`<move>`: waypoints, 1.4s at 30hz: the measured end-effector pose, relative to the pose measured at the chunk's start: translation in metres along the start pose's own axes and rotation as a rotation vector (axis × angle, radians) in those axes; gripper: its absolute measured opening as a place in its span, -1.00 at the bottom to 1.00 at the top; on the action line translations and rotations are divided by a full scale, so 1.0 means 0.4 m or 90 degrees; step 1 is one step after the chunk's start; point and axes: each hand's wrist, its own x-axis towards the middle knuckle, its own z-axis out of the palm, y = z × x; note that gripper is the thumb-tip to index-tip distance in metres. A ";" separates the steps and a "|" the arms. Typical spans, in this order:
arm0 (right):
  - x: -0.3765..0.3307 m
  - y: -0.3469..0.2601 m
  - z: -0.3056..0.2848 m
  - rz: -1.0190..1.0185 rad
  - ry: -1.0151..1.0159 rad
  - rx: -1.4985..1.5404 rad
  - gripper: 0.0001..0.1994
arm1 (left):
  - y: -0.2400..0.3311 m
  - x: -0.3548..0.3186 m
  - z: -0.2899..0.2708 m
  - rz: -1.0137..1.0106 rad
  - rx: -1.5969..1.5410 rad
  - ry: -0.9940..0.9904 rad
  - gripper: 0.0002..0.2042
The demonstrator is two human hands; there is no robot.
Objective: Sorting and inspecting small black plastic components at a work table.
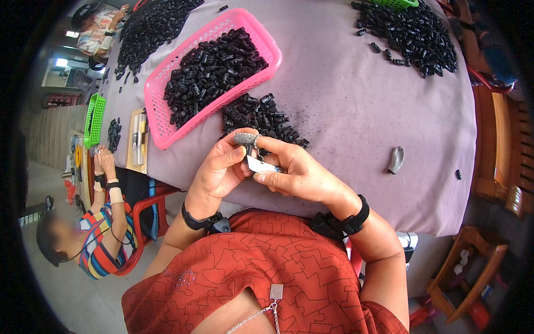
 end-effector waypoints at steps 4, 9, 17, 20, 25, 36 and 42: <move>0.000 -0.009 -0.002 0.008 -0.004 -0.012 -0.45 | 0.002 -0.001 0.007 -0.001 0.008 0.014 -0.61; 0.002 -0.002 -0.008 0.000 -0.002 0.001 -0.52 | 0.001 0.002 0.006 0.000 0.010 0.004 -0.62; 0.004 0.002 -0.006 0.012 0.037 0.007 -0.62 | -0.007 0.003 0.002 0.010 0.012 0.006 -0.64; 0.005 0.010 -0.012 0.000 0.053 0.017 -0.66 | -0.011 0.002 0.009 0.004 0.020 -0.007 -0.64; 0.002 -0.009 -0.008 0.003 0.027 0.016 -0.56 | -0.006 0.008 0.006 0.007 -0.010 -0.017 -0.68; 0.002 -0.007 -0.008 0.026 -0.011 0.009 -0.45 | -0.001 0.003 0.001 0.016 0.036 0.009 -0.61; 0.001 -0.009 -0.003 0.015 -0.003 0.000 -0.50 | 0.000 0.002 0.001 0.007 0.028 0.001 -0.61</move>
